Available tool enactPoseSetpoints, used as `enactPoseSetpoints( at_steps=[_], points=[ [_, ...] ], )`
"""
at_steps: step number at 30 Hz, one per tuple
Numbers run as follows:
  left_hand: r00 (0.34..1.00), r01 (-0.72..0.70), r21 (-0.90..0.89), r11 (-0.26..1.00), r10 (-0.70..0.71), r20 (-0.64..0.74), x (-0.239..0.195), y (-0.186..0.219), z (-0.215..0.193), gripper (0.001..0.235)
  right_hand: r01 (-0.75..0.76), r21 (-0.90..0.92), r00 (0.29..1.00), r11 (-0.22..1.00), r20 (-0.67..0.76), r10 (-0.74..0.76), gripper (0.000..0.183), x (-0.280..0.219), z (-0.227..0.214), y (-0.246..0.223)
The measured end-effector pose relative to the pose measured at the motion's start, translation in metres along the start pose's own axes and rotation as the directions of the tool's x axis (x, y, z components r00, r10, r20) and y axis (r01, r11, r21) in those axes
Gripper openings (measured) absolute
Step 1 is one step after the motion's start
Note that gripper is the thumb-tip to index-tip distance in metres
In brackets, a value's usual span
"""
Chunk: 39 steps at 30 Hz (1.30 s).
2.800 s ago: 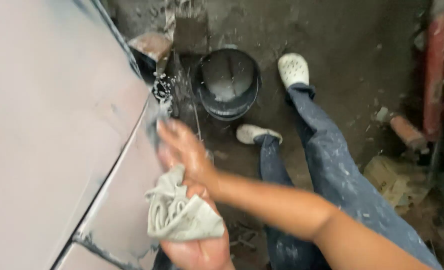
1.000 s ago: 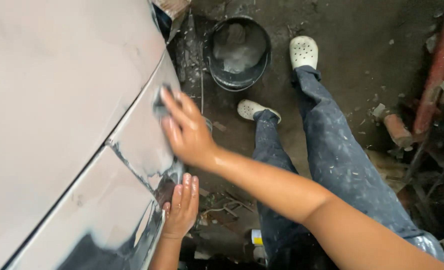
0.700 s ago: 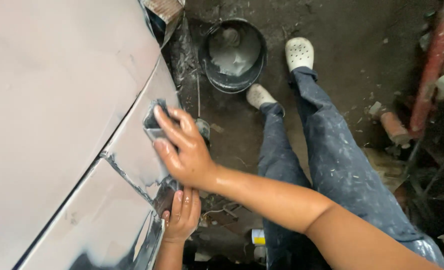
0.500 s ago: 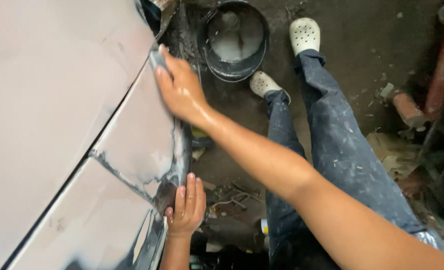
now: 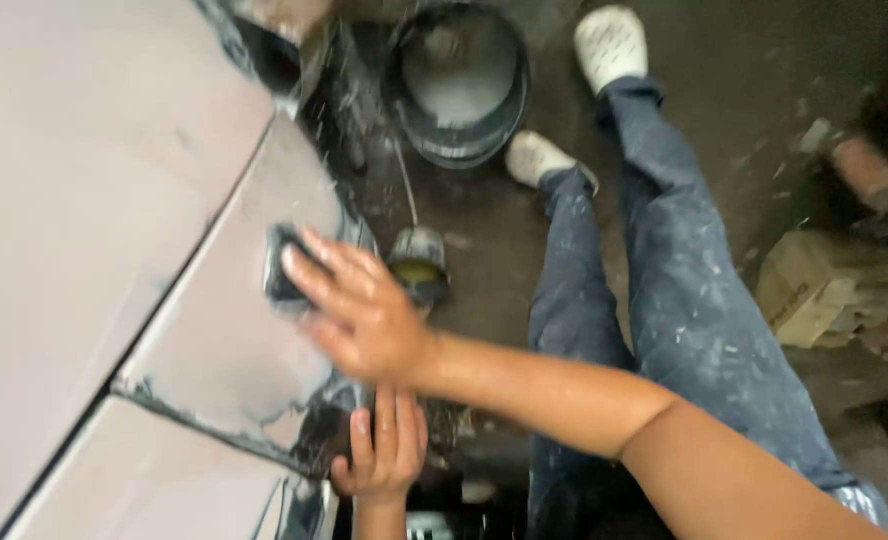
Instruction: The person sands a car panel using a sanding block and sandpaper, then wipes the surface with a wet cloth. The person repeatedly dips the cloth into a bucket of water and continues wiping the panel.
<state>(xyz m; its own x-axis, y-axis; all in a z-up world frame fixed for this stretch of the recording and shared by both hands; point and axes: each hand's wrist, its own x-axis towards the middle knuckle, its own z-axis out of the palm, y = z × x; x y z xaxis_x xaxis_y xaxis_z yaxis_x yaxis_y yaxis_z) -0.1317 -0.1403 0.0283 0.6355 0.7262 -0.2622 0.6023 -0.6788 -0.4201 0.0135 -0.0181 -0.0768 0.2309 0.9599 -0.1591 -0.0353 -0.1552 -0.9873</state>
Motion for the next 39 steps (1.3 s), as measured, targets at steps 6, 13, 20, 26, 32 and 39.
enactPoseSetpoints(
  at_steps=[6,13,20,26,32,39],
  points=[
    [0.999,-0.034,0.024,0.999,0.035,-0.036,0.008,-0.003,0.0,0.022,-0.252,0.123,0.965,0.96,-0.043,0.259,0.053,0.046,0.03,0.073],
    [0.998,-0.066,-0.126,0.99,0.063,-0.025,-0.026,-0.004,0.018,0.028,0.116,0.104,0.993,0.988,0.024,-0.119,0.056,-0.014,0.008,0.006],
    [0.996,-0.036,-0.064,0.997,0.031,-0.079,-0.022,-0.003,0.022,0.025,0.06,0.023,0.998,0.998,-0.003,-0.06,0.047,-0.02,-0.01,-0.021],
    [0.993,-0.036,-0.096,0.995,0.025,-0.119,-0.002,-0.005,0.014,0.022,0.128,0.15,0.991,0.98,0.028,-0.133,0.053,0.007,-0.019,-0.052],
    [0.979,-0.114,-0.298,0.948,0.057,-0.194,-0.027,-0.014,0.019,0.019,0.242,0.196,0.968,0.95,0.023,-0.251,0.055,-0.038,-0.017,-0.047],
    [0.971,-0.122,-0.358,0.926,0.036,-0.237,0.0,-0.02,-0.008,0.014,0.208,0.162,0.973,0.965,0.067,-0.221,0.055,-0.012,-0.021,-0.068]
  ],
)
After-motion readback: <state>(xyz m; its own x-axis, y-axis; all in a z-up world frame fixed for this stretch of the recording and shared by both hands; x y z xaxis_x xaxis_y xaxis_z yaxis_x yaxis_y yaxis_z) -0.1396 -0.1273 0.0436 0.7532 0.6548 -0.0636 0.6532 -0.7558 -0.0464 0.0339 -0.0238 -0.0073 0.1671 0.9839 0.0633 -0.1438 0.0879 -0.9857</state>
